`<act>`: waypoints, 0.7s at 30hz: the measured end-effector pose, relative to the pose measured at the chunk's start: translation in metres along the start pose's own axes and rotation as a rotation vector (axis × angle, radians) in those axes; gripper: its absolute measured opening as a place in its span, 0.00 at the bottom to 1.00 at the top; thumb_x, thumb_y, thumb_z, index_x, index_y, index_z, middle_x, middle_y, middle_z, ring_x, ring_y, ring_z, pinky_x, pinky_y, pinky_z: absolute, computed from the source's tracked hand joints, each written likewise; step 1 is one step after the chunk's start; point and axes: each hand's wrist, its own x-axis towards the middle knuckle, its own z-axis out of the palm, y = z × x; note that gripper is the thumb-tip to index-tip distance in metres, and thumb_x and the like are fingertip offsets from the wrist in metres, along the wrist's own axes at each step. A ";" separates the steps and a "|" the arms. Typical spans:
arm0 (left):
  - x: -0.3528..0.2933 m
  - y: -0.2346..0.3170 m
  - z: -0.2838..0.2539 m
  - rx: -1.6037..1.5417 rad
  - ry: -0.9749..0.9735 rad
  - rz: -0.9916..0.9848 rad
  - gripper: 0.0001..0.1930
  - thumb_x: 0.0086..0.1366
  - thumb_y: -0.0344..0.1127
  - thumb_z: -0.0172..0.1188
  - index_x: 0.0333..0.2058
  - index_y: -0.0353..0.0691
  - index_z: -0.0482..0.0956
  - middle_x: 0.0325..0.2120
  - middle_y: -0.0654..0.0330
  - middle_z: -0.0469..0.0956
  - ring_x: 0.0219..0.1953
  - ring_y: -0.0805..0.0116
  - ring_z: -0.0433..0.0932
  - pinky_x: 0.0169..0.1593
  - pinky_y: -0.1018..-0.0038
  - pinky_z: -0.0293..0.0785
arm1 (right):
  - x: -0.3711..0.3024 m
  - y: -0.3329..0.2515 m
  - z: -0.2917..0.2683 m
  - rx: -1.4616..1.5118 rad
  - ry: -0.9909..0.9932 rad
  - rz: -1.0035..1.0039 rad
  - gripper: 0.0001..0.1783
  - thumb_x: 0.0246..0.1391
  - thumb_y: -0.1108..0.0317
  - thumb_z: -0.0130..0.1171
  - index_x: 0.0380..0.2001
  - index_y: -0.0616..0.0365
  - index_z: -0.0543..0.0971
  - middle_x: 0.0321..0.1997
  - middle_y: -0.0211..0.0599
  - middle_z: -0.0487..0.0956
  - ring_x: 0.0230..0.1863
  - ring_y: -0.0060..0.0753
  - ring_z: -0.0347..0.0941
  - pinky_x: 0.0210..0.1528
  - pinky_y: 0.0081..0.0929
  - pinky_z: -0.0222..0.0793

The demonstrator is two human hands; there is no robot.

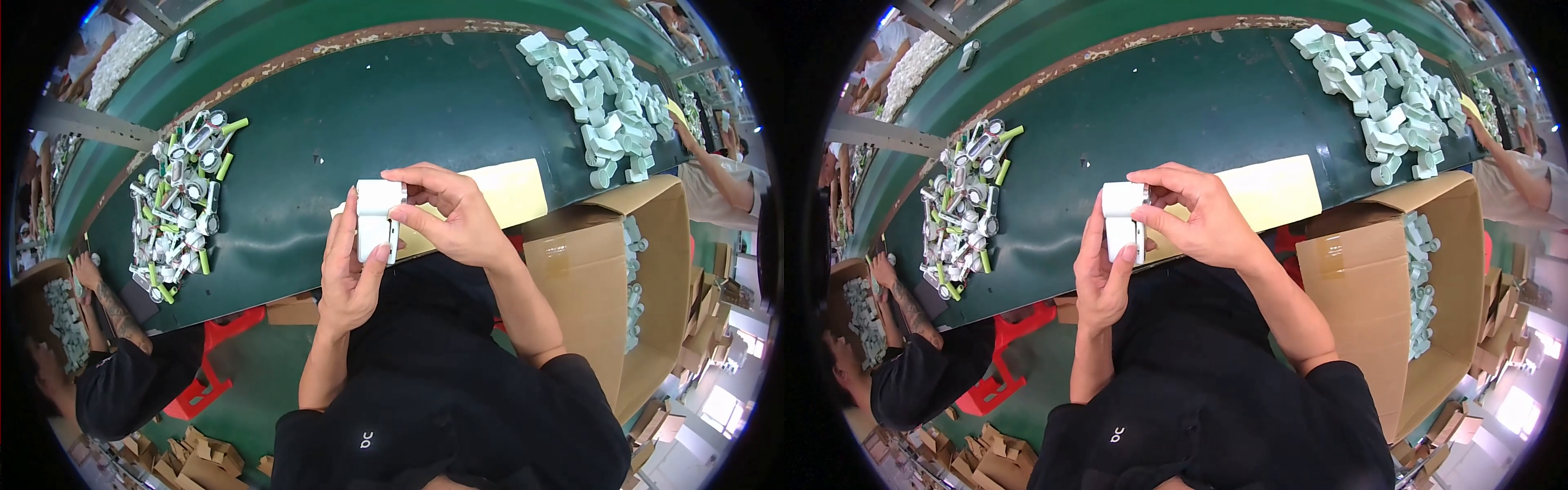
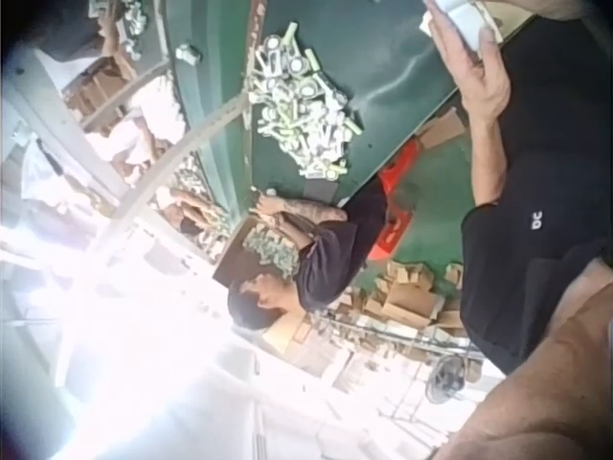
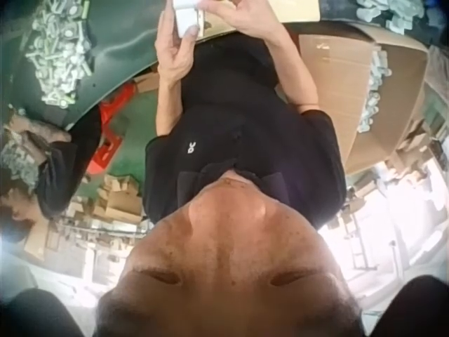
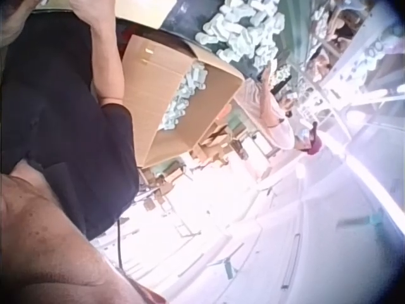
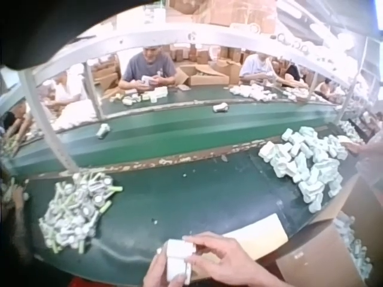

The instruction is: The person assembles mini fans by fitting electronic components and batteries into plastic casing halves, applying tape strips, snapping the housings together, and placing the assembled fans onto a conveyor belt.

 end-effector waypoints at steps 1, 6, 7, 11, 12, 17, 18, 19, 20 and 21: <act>0.001 0.000 0.002 0.003 0.014 0.008 0.33 0.75 0.23 0.50 0.75 0.30 0.51 0.67 0.49 0.66 0.59 0.61 0.77 0.60 0.64 0.81 | 0.002 0.000 0.001 -0.034 -0.003 0.001 0.23 0.62 0.79 0.65 0.60 0.66 0.79 0.53 0.41 0.79 0.49 0.29 0.79 0.54 0.28 0.78; 0.006 0.006 0.004 0.086 0.007 0.026 0.34 0.74 0.22 0.50 0.76 0.30 0.49 0.65 0.50 0.67 0.59 0.62 0.77 0.58 0.64 0.82 | 0.001 -0.003 0.006 -0.016 0.061 0.017 0.23 0.62 0.79 0.65 0.61 0.66 0.79 0.55 0.40 0.78 0.50 0.29 0.79 0.54 0.28 0.78; 0.007 0.007 0.004 0.182 -0.003 0.042 0.35 0.74 0.21 0.50 0.76 0.30 0.48 0.65 0.50 0.67 0.57 0.63 0.78 0.57 0.66 0.82 | 0.001 -0.001 0.004 0.000 0.045 0.005 0.24 0.62 0.79 0.65 0.61 0.65 0.79 0.55 0.40 0.77 0.50 0.29 0.79 0.54 0.28 0.78; 0.002 0.004 0.007 0.008 -0.042 -0.023 0.36 0.73 0.20 0.51 0.76 0.30 0.48 0.62 0.51 0.69 0.52 0.67 0.80 0.50 0.70 0.83 | -0.002 0.000 -0.001 -0.058 0.067 -0.003 0.23 0.61 0.78 0.67 0.59 0.65 0.80 0.55 0.40 0.77 0.49 0.28 0.78 0.55 0.27 0.78; 0.001 0.004 0.009 -0.014 -0.021 -0.063 0.37 0.73 0.20 0.52 0.76 0.30 0.47 0.60 0.52 0.68 0.49 0.67 0.80 0.46 0.71 0.84 | -0.002 0.001 -0.002 -0.072 0.039 -0.012 0.21 0.62 0.76 0.67 0.58 0.65 0.80 0.55 0.40 0.77 0.50 0.28 0.77 0.54 0.28 0.77; -0.002 0.010 0.004 -0.163 -0.278 -0.199 0.37 0.73 0.22 0.54 0.76 0.31 0.49 0.58 0.53 0.68 0.42 0.72 0.79 0.34 0.78 0.77 | 0.008 -0.002 -0.004 -0.271 0.076 -0.234 0.13 0.68 0.66 0.61 0.47 0.66 0.83 0.47 0.41 0.80 0.44 0.30 0.78 0.45 0.28 0.75; -0.001 0.011 0.003 -0.168 -0.285 -0.238 0.37 0.72 0.23 0.57 0.75 0.31 0.51 0.56 0.54 0.69 0.43 0.70 0.80 0.36 0.77 0.78 | 0.010 -0.002 -0.007 -0.226 0.019 -0.209 0.15 0.71 0.63 0.57 0.41 0.66 0.83 0.42 0.41 0.81 0.39 0.30 0.78 0.41 0.28 0.73; 0.000 0.012 0.001 -0.171 -0.295 -0.276 0.36 0.72 0.24 0.59 0.74 0.32 0.53 0.54 0.55 0.71 0.44 0.69 0.80 0.38 0.76 0.80 | 0.012 -0.004 -0.006 -0.180 -0.036 -0.187 0.21 0.73 0.59 0.52 0.35 0.66 0.84 0.36 0.41 0.82 0.35 0.31 0.78 0.38 0.29 0.71; -0.001 0.013 0.007 -0.172 -0.292 -0.279 0.36 0.72 0.24 0.59 0.74 0.32 0.53 0.54 0.55 0.71 0.44 0.69 0.80 0.38 0.76 0.80 | 0.014 -0.006 0.003 -0.194 0.143 -0.234 0.28 0.74 0.57 0.47 0.26 0.66 0.83 0.25 0.38 0.81 0.27 0.27 0.75 0.31 0.27 0.68; -0.002 0.013 0.019 -0.102 -0.138 -0.135 0.35 0.69 0.24 0.64 0.71 0.31 0.59 0.51 0.55 0.74 0.45 0.67 0.82 0.40 0.74 0.81 | 0.013 -0.010 0.003 -0.192 0.140 -0.232 0.28 0.74 0.57 0.47 0.26 0.66 0.83 0.25 0.38 0.81 0.27 0.27 0.75 0.31 0.27 0.68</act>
